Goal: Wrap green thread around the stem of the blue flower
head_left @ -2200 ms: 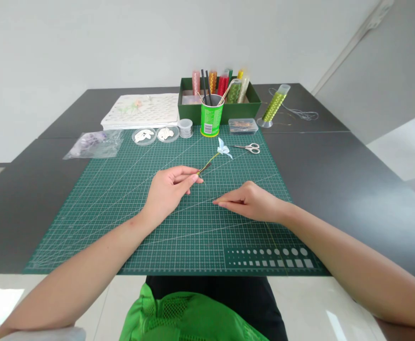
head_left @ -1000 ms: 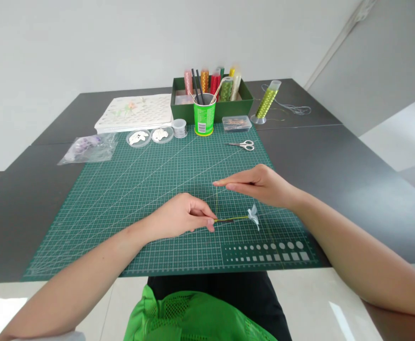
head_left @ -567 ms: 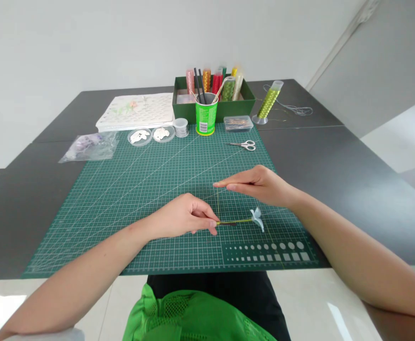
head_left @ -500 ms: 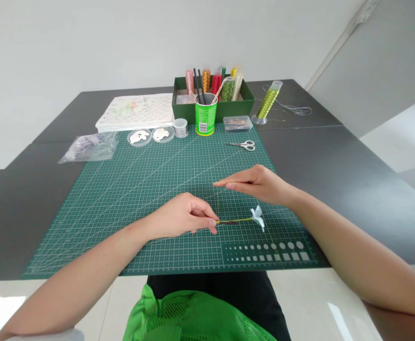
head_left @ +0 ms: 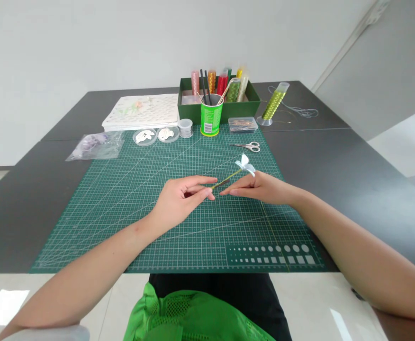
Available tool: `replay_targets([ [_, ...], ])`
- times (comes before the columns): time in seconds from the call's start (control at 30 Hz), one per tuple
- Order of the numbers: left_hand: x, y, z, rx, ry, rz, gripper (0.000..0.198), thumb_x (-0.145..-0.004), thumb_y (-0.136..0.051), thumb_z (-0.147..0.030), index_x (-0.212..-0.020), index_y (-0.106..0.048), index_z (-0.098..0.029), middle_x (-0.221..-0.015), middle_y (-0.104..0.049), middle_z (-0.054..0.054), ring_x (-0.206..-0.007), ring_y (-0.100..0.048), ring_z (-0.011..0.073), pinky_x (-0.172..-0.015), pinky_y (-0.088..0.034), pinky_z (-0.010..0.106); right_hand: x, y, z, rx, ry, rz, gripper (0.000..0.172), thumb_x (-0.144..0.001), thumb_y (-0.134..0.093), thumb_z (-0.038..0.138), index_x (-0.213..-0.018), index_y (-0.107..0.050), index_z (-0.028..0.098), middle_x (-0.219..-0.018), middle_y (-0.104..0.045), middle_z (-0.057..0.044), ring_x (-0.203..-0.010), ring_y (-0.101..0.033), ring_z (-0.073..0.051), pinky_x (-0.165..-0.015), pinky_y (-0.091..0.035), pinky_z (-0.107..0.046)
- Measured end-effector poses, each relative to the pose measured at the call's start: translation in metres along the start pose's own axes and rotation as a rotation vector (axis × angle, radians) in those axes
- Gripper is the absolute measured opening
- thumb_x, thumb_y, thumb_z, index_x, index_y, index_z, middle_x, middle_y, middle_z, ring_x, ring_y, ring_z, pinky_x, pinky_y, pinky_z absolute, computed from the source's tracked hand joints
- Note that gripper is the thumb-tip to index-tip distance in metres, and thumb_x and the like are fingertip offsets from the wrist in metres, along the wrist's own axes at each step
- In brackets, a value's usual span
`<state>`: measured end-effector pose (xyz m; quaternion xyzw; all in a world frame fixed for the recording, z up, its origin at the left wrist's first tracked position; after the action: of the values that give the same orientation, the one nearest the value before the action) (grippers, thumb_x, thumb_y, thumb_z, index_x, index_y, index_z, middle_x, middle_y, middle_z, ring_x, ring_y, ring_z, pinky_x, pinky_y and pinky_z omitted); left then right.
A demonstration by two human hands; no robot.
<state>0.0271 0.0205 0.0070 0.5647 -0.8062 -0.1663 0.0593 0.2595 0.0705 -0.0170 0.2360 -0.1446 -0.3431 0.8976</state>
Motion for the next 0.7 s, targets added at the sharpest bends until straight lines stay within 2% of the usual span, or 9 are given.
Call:
replay_targets([
  [0.1, -0.003, 0.003, 0.004, 0.052, 0.028, -0.053, 0.027, -0.091, -0.067, -0.033, -0.108, -0.079, -0.015, -0.081, -0.08, 0.005, -0.048, -0.05, 0.0082, -0.047, -0.038, 0.022, 0.0, -0.006, 0.008, -0.07, 0.021, 0.088, 0.039, -0.096, -0.064, 0.052, -0.116, -0.082, 0.023, -0.103, -0.08, -0.006, -0.086, -0.07, -0.019, -0.073, -0.05, -0.029],
  [0.17, -0.005, 0.005, 0.007, 0.112, 0.06, -0.059, 0.027, -0.09, -0.069, -0.035, -0.106, -0.08, -0.015, -0.08, -0.08, 0.006, -0.047, -0.046, 0.0073, -0.046, -0.038, 0.021, 0.0, -0.007, 0.012, -0.149, 0.028, 0.046, 0.038, -0.094, -0.066, 0.052, -0.11, -0.083, 0.021, -0.088, -0.078, -0.005, -0.076, -0.066, -0.016, -0.066, -0.047, -0.027],
  [0.23, -0.007, 0.006, 0.009, 0.18, 0.081, -0.068, 0.028, -0.089, -0.071, -0.035, -0.107, -0.08, -0.016, -0.078, -0.079, 0.006, -0.047, -0.044, 0.0067, -0.045, -0.037, 0.02, -0.001, -0.004, 0.01, -0.278, 0.014, -0.081, 0.04, -0.094, -0.065, 0.053, -0.105, -0.082, 0.019, -0.061, -0.061, 0.001, -0.055, -0.049, -0.011, -0.054, -0.036, -0.025],
  [0.3, -0.007, 0.008, 0.011, 0.232, 0.087, -0.084, 0.027, -0.089, -0.072, -0.034, -0.107, -0.08, -0.016, -0.077, -0.078, 0.005, -0.048, -0.043, 0.0064, -0.046, -0.036, 0.02, -0.002, 0.001, 0.004, -0.408, -0.028, -0.236, 0.043, -0.097, -0.06, 0.056, -0.1, -0.078, 0.017, -0.051, -0.037, 0.008, -0.047, -0.03, -0.008, -0.048, -0.027, -0.025],
  [0.4, -0.007, 0.008, 0.012, 0.274, 0.091, -0.09, 0.025, -0.089, -0.073, -0.033, -0.106, -0.08, -0.016, -0.076, -0.077, 0.005, -0.049, -0.043, 0.0061, -0.046, -0.035, 0.019, -0.003, 0.01, -0.012, -0.295, -0.169, -0.414, 0.039, -0.1, -0.051, 0.054, -0.094, -0.067, 0.019, -0.055, -0.039, 0.007, -0.048, -0.034, -0.01, -0.051, -0.033, -0.026],
  [0.5, -0.007, 0.007, 0.013, 0.291, 0.094, -0.079, 0.025, -0.089, -0.074, -0.033, -0.107, -0.08, -0.016, -0.075, -0.077, 0.005, -0.049, -0.043, 0.0059, -0.046, -0.035, 0.019, -0.002, 0.018, -0.014, 0.204, -0.199, -0.673, 0.027, -0.099, -0.051, 0.044, -0.098, -0.063, 0.02, -0.086, -0.067, -0.007, -0.08, -0.063, -0.023, -0.079, -0.051, -0.041],
  [0.57, -0.007, 0.006, 0.012, 0.294, 0.092, -0.078, 0.026, -0.089, -0.073, -0.033, -0.107, -0.08, -0.016, -0.075, -0.077, 0.005, -0.049, -0.043, 0.0062, -0.046, -0.036, 0.02, -0.001, 0.013, -0.002, 0.398, -0.047, -0.762, 0.027, -0.099, -0.05, 0.039, -0.109, -0.066, 0.02, -0.12, -0.069, -0.014, -0.116, -0.062, -0.031, -0.104, -0.045, -0.052],
  [0.63, -0.007, 0.005, 0.011, 0.293, 0.089, -0.079, 0.026, -0.089, -0.072, -0.033, -0.106, -0.08, -0.016, -0.076, -0.077, 0.005, -0.05, -0.044, 0.0067, -0.047, -0.037, 0.02, -0.001, -0.001, 0.013, 0.325, 0.108, -0.673, 0.031, -0.102, -0.045, 0.038, -0.118, -0.067, 0.022, -0.135, -0.065, -0.013, -0.133, -0.056, -0.03, -0.114, -0.041, -0.052],
  [0.7, -0.007, 0.004, 0.01, 0.286, 0.089, -0.076, 0.026, -0.09, -0.071, -0.034, -0.107, -0.079, -0.016, -0.076, -0.077, 0.005, -0.05, -0.044, 0.007, -0.048, -0.037, 0.02, -0.001, -0.02, 0.027, 0.104, 0.156, -0.501, 0.032, -0.105, -0.044, 0.038, -0.121, -0.069, 0.024, -0.13, -0.069, -0.01, -0.131, -0.06, -0.026, -0.111, -0.047, -0.046],
])
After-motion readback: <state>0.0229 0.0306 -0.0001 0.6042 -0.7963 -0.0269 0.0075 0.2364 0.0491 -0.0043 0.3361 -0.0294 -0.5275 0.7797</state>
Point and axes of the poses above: each hand's wrist, its own x-axis away from the middle knuckle, its own y-axis out of the back of the hand, z = x × y, the point moved 3 cm from there along -x, towards the middle knuckle
